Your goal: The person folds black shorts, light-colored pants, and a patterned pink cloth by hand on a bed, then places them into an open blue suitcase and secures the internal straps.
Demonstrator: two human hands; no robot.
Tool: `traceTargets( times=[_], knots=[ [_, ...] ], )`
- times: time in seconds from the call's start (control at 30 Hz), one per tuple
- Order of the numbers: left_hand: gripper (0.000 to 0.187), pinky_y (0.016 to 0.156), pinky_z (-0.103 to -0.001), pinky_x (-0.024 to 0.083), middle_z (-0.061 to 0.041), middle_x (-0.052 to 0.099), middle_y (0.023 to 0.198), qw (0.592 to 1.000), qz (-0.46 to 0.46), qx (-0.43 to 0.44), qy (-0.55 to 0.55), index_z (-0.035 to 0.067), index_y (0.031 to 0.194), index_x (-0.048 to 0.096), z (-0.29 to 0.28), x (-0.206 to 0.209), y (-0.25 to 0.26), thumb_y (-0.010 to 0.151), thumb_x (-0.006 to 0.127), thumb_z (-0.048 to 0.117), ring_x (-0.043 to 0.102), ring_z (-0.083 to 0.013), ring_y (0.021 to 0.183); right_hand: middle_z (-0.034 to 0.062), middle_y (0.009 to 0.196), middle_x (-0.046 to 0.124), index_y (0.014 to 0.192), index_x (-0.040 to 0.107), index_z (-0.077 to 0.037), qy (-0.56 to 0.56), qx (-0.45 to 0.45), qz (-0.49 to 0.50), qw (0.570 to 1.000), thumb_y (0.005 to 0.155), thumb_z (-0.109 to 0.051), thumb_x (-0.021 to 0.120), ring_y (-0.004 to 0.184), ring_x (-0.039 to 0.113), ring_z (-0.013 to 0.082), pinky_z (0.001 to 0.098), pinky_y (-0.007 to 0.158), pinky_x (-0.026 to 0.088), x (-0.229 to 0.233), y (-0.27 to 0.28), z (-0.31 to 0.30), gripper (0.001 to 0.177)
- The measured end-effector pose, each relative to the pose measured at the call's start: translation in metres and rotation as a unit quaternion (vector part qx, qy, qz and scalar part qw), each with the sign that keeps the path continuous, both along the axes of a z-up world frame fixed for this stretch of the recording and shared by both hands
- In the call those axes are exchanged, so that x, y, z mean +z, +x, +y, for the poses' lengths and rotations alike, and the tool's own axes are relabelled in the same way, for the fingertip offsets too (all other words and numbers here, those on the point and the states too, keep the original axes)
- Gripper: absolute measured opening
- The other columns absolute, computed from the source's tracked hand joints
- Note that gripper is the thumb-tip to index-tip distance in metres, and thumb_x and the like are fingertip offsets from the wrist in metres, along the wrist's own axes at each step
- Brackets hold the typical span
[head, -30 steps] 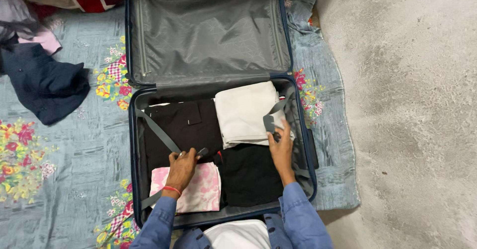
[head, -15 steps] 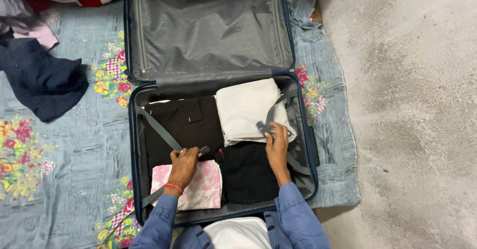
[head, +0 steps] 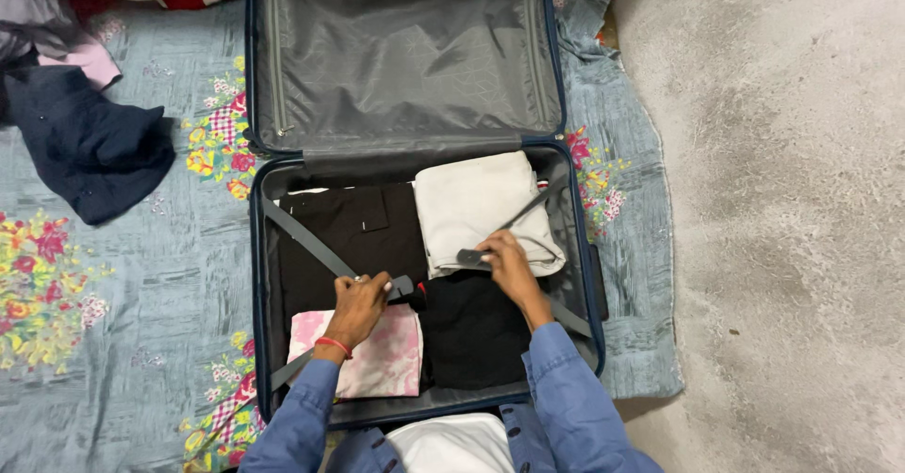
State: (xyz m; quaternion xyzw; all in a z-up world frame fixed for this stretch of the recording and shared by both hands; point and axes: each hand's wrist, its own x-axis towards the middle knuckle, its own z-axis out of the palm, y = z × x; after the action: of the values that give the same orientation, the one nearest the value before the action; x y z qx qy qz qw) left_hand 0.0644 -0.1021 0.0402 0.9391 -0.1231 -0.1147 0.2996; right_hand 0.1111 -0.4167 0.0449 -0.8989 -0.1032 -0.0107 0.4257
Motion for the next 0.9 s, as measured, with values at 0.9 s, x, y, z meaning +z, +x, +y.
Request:
traceTargets(
  times=[0.9],
  knots=[
    [0.014, 0.083, -0.039, 0.043, -0.007, 0.068, 0.113, 0.948, -0.287, -0.133, -0.027, 0.005, 0.103, 0.066, -0.016, 0.033, -0.010, 0.090, 0.064, 0.010, 0.064, -0.0212, 0.094, 0.0096, 0.092, 0.074, 0.112, 0.066, 0.005, 0.311, 0.005, 0.361, 0.879, 0.091, -0.002, 0.069, 0.078, 0.072, 0.0148, 0.0287, 0.070, 0.062, -0.037, -0.017, 0.038, 0.022]
  ],
)
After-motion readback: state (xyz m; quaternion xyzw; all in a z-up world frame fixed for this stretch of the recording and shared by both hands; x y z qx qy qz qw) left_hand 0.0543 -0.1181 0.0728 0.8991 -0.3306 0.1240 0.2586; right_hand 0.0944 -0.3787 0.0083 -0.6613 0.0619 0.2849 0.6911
